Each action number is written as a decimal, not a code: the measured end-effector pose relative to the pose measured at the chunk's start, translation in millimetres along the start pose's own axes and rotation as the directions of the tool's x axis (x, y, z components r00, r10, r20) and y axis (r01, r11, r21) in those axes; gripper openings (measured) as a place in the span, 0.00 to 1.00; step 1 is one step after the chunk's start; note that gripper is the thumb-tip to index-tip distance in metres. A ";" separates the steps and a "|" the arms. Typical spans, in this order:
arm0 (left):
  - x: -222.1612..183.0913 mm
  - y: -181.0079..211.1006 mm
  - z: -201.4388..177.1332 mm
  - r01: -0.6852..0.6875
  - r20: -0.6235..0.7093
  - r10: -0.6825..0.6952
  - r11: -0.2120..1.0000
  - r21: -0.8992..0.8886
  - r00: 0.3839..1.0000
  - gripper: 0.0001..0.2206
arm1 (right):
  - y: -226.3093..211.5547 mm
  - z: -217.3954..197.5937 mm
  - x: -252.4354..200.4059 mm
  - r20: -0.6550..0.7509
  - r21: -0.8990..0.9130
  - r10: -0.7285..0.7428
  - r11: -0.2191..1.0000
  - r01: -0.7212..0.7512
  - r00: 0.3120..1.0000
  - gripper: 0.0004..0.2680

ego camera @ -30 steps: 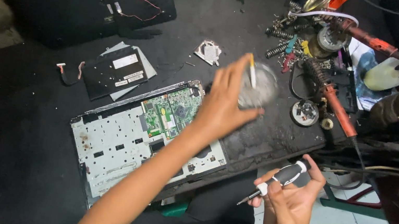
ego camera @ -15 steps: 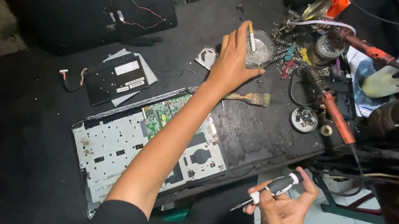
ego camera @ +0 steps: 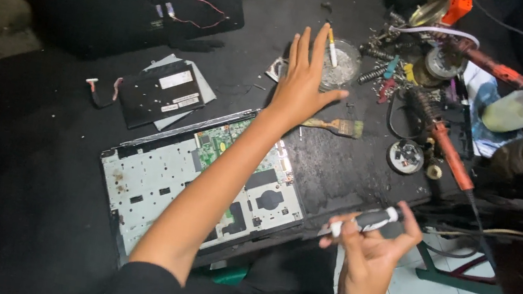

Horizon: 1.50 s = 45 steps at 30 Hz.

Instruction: Disassembling a laptop by removing screws and internal components using a screwdriver on a repair bench.

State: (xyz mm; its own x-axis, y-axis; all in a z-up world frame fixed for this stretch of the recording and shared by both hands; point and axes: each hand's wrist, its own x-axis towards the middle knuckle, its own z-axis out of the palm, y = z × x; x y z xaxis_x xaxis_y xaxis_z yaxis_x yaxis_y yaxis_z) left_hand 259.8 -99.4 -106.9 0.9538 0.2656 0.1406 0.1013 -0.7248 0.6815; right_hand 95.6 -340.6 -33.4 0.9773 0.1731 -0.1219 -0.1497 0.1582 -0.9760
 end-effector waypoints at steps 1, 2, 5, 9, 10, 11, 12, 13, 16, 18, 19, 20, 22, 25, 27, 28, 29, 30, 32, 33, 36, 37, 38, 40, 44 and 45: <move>-12.0 5.0 -14.2 -0.057 -0.064 0.055 0.998 -0.037 0.996 0.46 | -2.5 6.7 7.0 -0.023 -0.042 -0.028 0.999 0.027 0.999 0.26; -24.6 9.9 -28.3 -0.114 -0.132 0.104 0.991 -0.069 0.986 0.35 | -5.2 13.1 14.2 -0.042 -0.086 -0.056 0.995 0.052 0.998 0.25; -91.4 32.1 -91.8 -0.247 -0.209 0.221 0.963 -0.109 0.953 0.13 | 5.3 27.2 43.5 0.007 -0.103 -0.227 0.969 0.226 0.974 0.23; -176.0 19.1 -126.6 -0.139 -0.148 0.143 0.990 0.039 0.979 0.12 | 15.0 60.8 81.4 0.106 -0.051 -0.269 0.960 0.275 0.957 0.25; -192.8 11.9 -124.9 -0.049 -0.083 0.057 0.994 0.094 0.995 0.14 | 18.3 70.5 90.6 0.157 -0.025 -0.365 0.928 0.373 0.918 0.25; -209.8 4.7 -122.9 0.037 -0.023 -0.034 0.987 0.153 0.999 0.18 | 22.1 80.2 99.6 0.205 0.007 -0.456 0.885 0.465 0.866 0.25; -215.8 5.5 -121.4 0.042 -0.024 -0.039 0.988 0.149 0.999 0.18 | 32.7 89.0 109.2 0.210 0.004 -0.453 0.886 0.463 0.866 0.25; -222.0 6.0 -119.8 0.041 0.009 -0.042 0.994 0.105 0.999 0.22 | 43.9 98.1 118.6 0.216 -0.031 -0.478 0.868 0.495 0.851 0.28; -233.7 0.8 -107.3 0.040 0.052 -0.045 0.995 0.097 0.998 0.27 | 62.1 113.5 140.5 0.268 -0.129 -0.557 0.788 0.602 0.786 0.30; -234.7 -2.2 -102.6 0.032 0.069 -0.042 0.990 0.136 0.997 0.27 | 73.9 114.8 151.0 0.309 -0.190 -0.605 0.717 0.671 0.734 0.30; -234.4 -2.2 -102.7 0.033 0.061 -0.043 0.987 0.156 0.997 0.26 | 82.7 112.2 154.2 0.325 -0.209 -0.614 0.695 0.688 0.719 0.29; -232.7 -2.6 -103.0 0.029 0.054 -0.039 0.984 0.177 0.998 0.26 | 90.9 109.3 158.2 0.338 -0.229 -0.625 0.671 0.705 0.704 0.29; -232.7 -5.7 -100.6 0.026 0.054 -0.036 0.985 0.168 0.998 0.26 | 102.6 105.4 164.7 0.362 -0.258 -0.639 0.630 0.732 0.678 0.29; -233.1 -6.5 -98.7 0.024 0.018 -0.026 0.992 0.126 0.999 0.24 | 109.7 102.5 165.6 0.390 -0.304 -0.666 0.559 0.772 0.636 0.28; -232.8 -4.4 -99.5 0.021 -0.021 -0.019 0.996 0.091 1.000 0.22 | 110.2 103.2 162.7 0.395 -0.321 -0.682 0.525 0.788 0.615 0.28; -231.4 -2.9 -100.0 0.009 -0.073 -0.006 0.999 0.050 0.997 0.21 | 110.1 103.9 161.7 0.384 -0.332 -0.689 0.519 0.788 0.615 0.29; -230.0 -1.4 -100.2 -0.005 -0.124 0.006 1.000 0.011 0.992 0.21 | 110.2 104.2 161.0 0.372 -0.342 -0.695 0.513 0.787 0.615 0.29; -222.4 0.8 -101.0 -0.003 -0.121 0.004 1.000 0.005 0.993 0.21 | 112.1 104.4 163.7 0.374 -0.348 -0.692 0.513 0.785 0.618 0.29; -209.9 5.5 -101.5 -0.076 -0.061 0.075 0.997 -0.014 0.995 0.23 | 117.7 103.8 166.8 0.346 -0.353 -0.723 0.490 0.797 0.598 0.29; -213.5 2.7 -92.5 -0.068 -0.057 0.066 0.997 -0.021 0.996 0.23 | 119.7 100.3 164.0 0.351 -0.358 -0.715 0.494 0.792 0.605 0.29; -207.6 -8.9 -77.4 -0.111 0.005 0.111 0.983 0.143 0.994 0.26 | 121.8 102.1 172.1 0.369 -0.364 -0.714 0.478 0.800 0.594 0.30; -206.7 -10.8 -76.3 -0.115 0.010 0.114 0.981 0.155 0.993 0.27 | 123.3 99.7 171.8 0.378 -0.378 -0.709 0.469 0.798 0.596 0.30; -208.2 -11.9 -74.2 -0.115 0.016 0.114 0.980 0.164 0.993 0.27 | 125.5 95.6 169.3 0.389 -0.395 -0.699 0.462 0.794 0.600 0.30; -209.1 -10.8 -74.3 -0.112 0.019 0.110 0.981 0.158 0.994 0.27 | 121.3 95.6 166.4 0.397 -0.389 -0.685 0.477 0.788 0.610 0.29; -208.6 -11.7 -73.7 -0.115 0.002 0.116 0.980 0.163 0.993 0.27 | 117.8 95.5 168.0 0.424 -0.383 -0.667 0.481 0.789 0.613 0.27; -208.5 -11.6 -73.0 -0.113 0.003 0.114 0.980 0.161 0.993 0.27 | 120.0 93.9 170.0 0.425 -0.384 -0.665 0.482 0.788 0.614 0.27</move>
State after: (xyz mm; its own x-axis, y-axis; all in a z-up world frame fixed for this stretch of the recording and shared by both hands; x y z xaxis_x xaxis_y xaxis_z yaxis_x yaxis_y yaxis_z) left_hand 39.2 -99.9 -91.7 0.9600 0.1791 0.2151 0.0371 -0.8430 0.5366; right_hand 229.7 -201.0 -154.3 0.6360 0.4144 0.6510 0.7552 -0.1607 -0.6355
